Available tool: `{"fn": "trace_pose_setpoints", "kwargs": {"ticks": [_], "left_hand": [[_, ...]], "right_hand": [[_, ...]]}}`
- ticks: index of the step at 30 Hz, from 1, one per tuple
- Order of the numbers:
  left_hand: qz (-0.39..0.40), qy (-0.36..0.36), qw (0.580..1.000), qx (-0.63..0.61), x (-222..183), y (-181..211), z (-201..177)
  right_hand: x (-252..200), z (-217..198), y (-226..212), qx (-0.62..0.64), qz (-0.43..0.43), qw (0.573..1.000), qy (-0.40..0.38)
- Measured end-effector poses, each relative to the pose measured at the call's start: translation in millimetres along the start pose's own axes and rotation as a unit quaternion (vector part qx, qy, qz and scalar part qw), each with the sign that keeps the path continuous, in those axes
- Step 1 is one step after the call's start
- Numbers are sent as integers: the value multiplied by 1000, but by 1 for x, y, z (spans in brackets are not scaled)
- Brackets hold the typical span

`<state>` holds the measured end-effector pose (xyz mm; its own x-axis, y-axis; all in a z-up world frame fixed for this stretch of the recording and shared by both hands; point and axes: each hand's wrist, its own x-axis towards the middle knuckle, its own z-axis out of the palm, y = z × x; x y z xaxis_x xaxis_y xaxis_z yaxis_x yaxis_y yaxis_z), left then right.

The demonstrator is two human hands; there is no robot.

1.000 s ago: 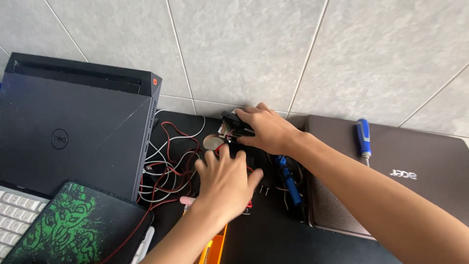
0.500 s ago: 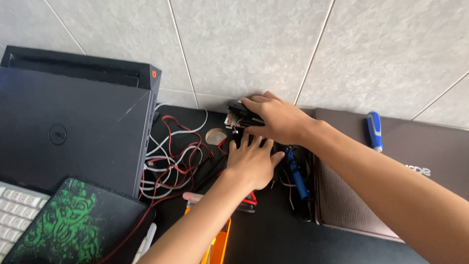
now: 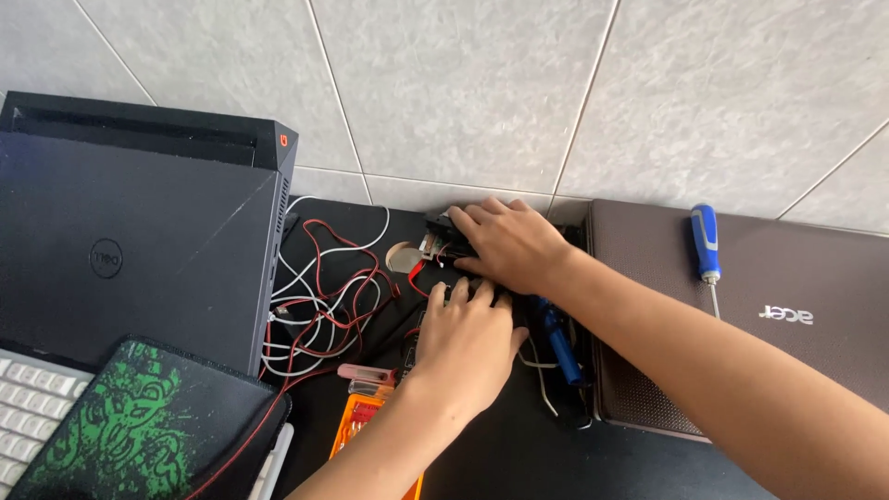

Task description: Organizing electronic repair tools, including a screwdriver set and multimeter, and rearranging laptops on a repair bench.

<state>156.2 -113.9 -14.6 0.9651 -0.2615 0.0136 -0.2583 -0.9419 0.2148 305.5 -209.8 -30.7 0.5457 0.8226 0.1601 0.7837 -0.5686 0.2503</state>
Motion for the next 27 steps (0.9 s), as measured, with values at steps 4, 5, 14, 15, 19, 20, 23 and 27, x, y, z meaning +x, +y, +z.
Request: {"fn": "trace_pose_setpoints", "kwargs": {"ticks": [4,5,14,15,19,20,23,27], "left_hand": [[4,95,994,52,-3,-2,10],[4,95,994,52,-6,-2,7],[44,128,990,32,-35,-9,-9],[37,123,991,20,-36,-11,-6],[37,135,990,-4,-34,-12,-4],[40,133,990,-7,-39,-12,-6],[80,168,983,-12,-41,-6,-15],[106,178,978,-22,-56,-2,-26]], "right_hand": [[0,4,-5,-74,17,996,37],[-1,3,-7,-75,16,996,37],[-2,7,-6,-61,16,997,39],[0,10,-4,-73,21,996,44],[4,16,-2,-91,33,994,55],[4,12,-7,-91,36,994,51],[-6,-24,-5,-51,77,994,57],[-54,-100,7,157,143,976,39]]}}
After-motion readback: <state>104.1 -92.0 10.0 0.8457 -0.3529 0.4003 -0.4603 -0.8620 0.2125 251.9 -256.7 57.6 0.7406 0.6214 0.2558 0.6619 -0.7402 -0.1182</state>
